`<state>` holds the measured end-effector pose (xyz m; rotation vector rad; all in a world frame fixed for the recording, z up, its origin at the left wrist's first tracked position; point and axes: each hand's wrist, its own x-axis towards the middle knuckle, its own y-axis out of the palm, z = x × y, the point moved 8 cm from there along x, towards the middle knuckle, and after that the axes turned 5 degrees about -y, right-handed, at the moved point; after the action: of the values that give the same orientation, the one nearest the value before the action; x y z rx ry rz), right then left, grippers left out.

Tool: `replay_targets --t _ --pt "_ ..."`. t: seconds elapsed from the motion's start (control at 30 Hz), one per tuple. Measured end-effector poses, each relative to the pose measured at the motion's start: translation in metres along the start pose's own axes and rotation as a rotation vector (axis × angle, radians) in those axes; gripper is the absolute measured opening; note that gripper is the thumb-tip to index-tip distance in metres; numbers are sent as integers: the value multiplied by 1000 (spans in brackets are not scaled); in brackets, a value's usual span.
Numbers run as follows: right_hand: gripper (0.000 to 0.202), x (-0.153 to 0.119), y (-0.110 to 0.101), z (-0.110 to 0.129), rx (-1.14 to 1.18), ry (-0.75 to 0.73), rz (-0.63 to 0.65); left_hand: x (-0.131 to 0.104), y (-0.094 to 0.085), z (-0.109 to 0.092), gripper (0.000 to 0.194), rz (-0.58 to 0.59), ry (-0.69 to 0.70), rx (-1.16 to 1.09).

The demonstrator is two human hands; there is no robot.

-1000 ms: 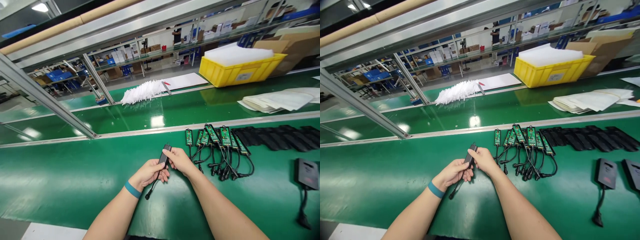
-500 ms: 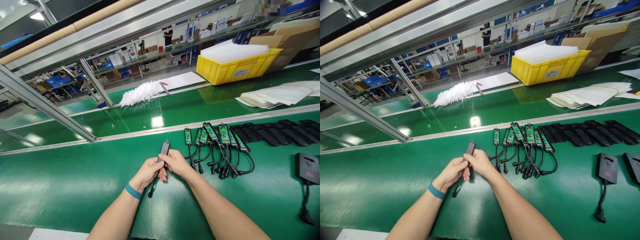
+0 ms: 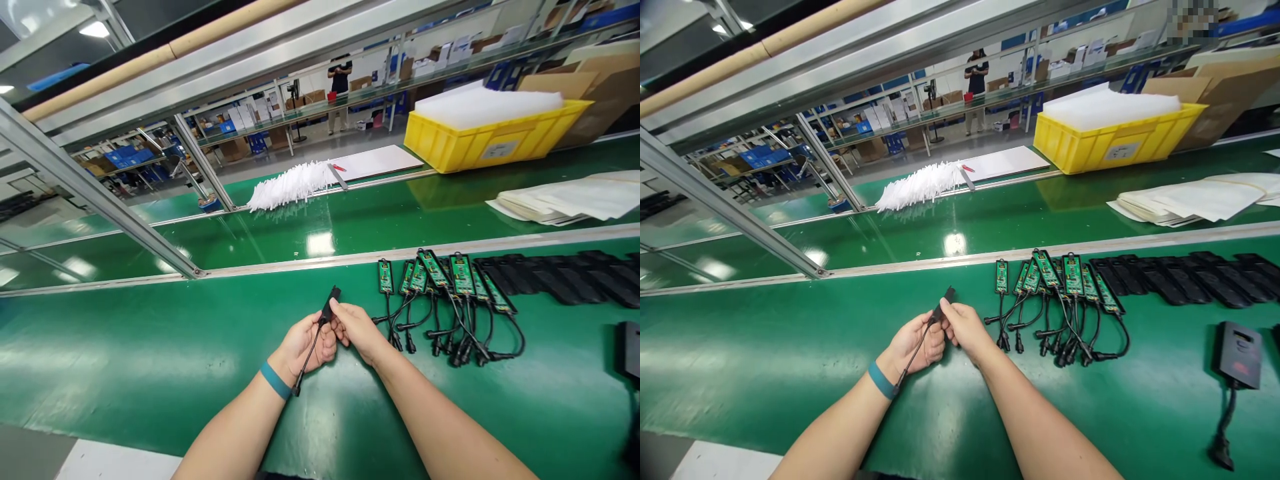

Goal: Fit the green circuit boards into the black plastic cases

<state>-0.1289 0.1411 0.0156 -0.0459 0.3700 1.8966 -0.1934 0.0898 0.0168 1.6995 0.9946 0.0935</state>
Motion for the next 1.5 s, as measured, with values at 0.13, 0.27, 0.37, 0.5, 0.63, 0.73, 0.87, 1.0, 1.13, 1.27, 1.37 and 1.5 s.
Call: replay_targets --t 0.13,0.27,0.37,0.5,0.63,0.73,0.87,1.0,1.13,1.27,1.37,1.5 --pt "51 -3 4 1 162 54 42 -3 4 -3 38 32 23 11" --pt "46 -8 10 10 288 44 102 -2 7 -1 43 53 26 170" --pt "44 -7 8 17 198 -47 79 0 2 -11 51 -67 152 390" --pt "42 -5 2 24 -34 -201 16 -5 -2 -31 45 -248 380 632" --pt "38 -4 -2 24 -142 -247 -10 -7 -1 -34 42 -259 411 751" --pt "36 -5 -4 26 -154 -244 -16 -7 1 -35 42 -240 418 778" --pt "34 -5 -2 27 -102 -226 19 -6 2 -33 42 -222 392 766" --pt "35 -5 -2 26 -78 -215 -2 -5 0 -31 41 -213 366 752" --pt "36 -6 -3 27 -72 -220 -43 -5 -2 -30 43 -210 359 758" --pt "34 -7 -3 30 -112 -242 -37 -6 1 -33 43 -210 388 760" --pt "29 -6 -4 30 -121 -264 -26 -6 2 -34 42 -209 410 763" --pt "27 -5 -4 27 -114 -264 8 -6 3 -33 42 -189 404 759"
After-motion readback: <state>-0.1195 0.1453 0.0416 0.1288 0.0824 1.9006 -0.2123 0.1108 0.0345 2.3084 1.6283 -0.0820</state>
